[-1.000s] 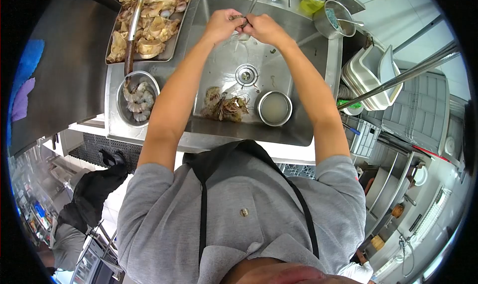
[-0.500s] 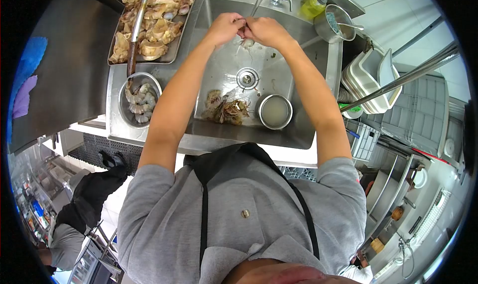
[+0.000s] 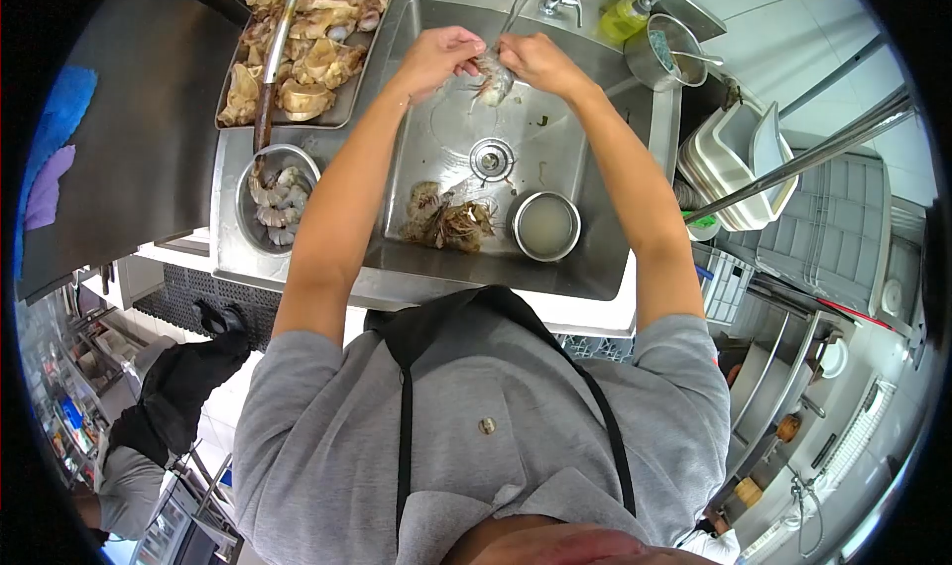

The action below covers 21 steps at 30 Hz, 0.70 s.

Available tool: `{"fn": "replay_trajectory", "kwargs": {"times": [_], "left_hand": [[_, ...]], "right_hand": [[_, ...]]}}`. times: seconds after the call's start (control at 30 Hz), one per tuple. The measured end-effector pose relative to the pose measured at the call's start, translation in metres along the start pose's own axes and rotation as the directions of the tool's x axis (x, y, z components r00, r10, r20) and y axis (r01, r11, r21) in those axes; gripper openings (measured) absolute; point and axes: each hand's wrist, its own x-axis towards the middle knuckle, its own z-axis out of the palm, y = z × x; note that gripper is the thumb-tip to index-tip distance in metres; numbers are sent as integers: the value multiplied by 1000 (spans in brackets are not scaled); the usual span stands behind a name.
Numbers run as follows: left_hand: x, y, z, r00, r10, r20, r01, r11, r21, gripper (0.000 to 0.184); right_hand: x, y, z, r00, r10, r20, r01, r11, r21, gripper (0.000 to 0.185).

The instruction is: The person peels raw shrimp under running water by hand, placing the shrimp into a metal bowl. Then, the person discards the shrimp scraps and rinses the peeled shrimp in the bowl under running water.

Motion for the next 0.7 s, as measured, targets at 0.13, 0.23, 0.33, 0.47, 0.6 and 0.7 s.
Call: {"fn": "replay_trajectory", "kwargs": {"times": [0.13,0.23,0.33,0.47,0.6,0.7], "left_hand": [[1,-1,-7,995,97,13,-97,995,-8,18],[5,-1,-8,981,190,35,-186,979,-87,16],[1,3,-1,972,233,-30,-235,962,-142,16],[5,-2,17,897,-127,-424,-65,909,-411,22],[3,-2,34,941,-45,-335,-89,924,-372,24],[4,3,35,919,0,-394,-134,940,-313,21]], "right_hand": [[-5,-16,-9,973,213,90,-229,943,243,24],[-4,-9,-9,916,300,265,-400,716,572,23],[-8,-8,3,905,334,263,-407,501,764,22],[-1,-12,21,877,268,-398,-176,951,253,15],[-5,-26,25,919,59,-389,-119,984,-131,13],[-9,-27,23,911,-52,-409,-13,988,-154,14]]}}
